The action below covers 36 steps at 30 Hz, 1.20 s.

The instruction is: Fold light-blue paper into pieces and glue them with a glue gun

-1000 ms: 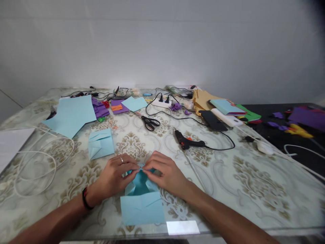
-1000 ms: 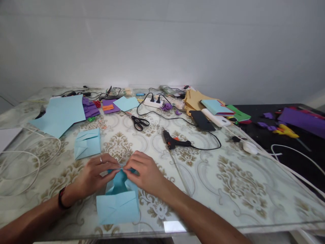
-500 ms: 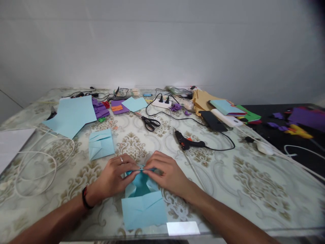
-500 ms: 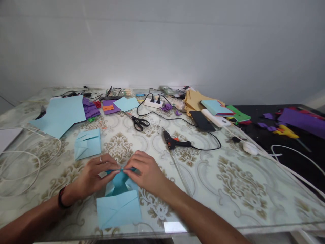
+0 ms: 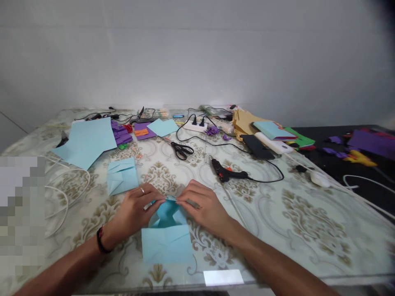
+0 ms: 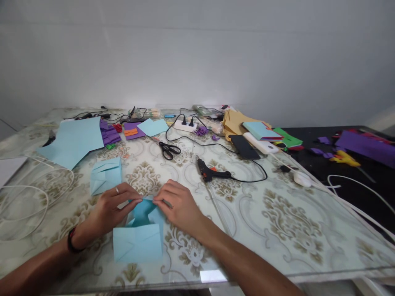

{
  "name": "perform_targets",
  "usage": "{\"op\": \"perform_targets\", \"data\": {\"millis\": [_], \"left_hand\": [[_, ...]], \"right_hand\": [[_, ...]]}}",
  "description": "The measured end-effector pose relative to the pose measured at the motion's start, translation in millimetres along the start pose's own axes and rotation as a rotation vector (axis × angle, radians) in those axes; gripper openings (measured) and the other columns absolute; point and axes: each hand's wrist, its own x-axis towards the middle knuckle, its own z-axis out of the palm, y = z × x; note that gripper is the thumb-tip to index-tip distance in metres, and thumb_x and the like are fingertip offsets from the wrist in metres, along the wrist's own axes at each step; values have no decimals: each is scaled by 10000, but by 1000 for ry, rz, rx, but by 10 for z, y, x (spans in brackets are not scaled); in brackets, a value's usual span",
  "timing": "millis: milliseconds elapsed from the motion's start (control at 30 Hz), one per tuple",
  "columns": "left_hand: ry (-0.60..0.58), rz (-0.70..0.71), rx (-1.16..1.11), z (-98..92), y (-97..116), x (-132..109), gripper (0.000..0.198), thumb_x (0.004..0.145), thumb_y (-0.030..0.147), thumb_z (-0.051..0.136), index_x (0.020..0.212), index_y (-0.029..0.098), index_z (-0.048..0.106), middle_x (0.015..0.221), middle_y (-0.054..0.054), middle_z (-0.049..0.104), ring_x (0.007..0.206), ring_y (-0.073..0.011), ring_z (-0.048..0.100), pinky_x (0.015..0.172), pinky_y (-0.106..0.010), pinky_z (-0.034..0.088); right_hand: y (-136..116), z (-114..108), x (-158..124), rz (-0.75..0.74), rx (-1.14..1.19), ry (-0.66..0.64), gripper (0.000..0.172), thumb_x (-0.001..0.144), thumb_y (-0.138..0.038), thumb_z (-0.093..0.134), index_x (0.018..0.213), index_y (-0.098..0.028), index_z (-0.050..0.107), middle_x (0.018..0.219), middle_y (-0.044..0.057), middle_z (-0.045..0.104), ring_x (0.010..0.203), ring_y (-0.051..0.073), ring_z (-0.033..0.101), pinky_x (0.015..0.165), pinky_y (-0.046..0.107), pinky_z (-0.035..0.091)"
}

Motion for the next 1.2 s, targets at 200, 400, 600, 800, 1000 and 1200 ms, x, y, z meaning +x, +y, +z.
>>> {"op": "perform_targets", "data": {"millis": [200,400,600,800,1000,1200], "left_hand": [[64,-32,67,-42,-79,14,87,987,187,656,916,193,707,839,-16,710,772,-146,681,712,-255,556],[84,-8,137,-59,-111,4,113,995,167,637,910,196,706,844,-11,711,775,-147,683,712,-258,540],[85,-8,186,-84,-97,29,171,1010,174,606,862,178,691,795,-17,693,730,-155,668,663,-262,524],[66,14,97,-81,-83,38,21,963,193,692,964,176,705,899,-41,714,846,-175,682,774,-292,561],[4,24,39,-43,-51,8,33,958,150,684,957,177,704,878,-38,723,826,-174,675,761,-292,566],[-19,1,-6,-20,-17,-3,64,962,140,662,917,169,699,838,-36,707,791,-162,670,720,-268,547]], "right_hand": [[52,-73,20,53,-2,48,76,949,-209,716,877,-211,740,819,45,726,809,204,653,745,357,528],[67,-116,27,53,-25,44,91,941,-150,713,868,-204,726,811,40,714,805,200,642,745,344,517],[52,-105,36,-3,-39,73,116,947,-109,692,860,-185,710,796,40,703,787,188,624,733,331,513],[59,-123,44,-23,-27,86,92,927,-97,714,888,-179,723,811,45,707,789,184,638,737,327,523],[32,-69,22,-58,12,44,57,939,-130,710,911,-178,722,825,54,712,808,187,639,739,320,524],[1,-43,12,138,70,-82,73,946,-225,704,995,-175,724,952,71,709,909,201,669,827,331,533]]}}
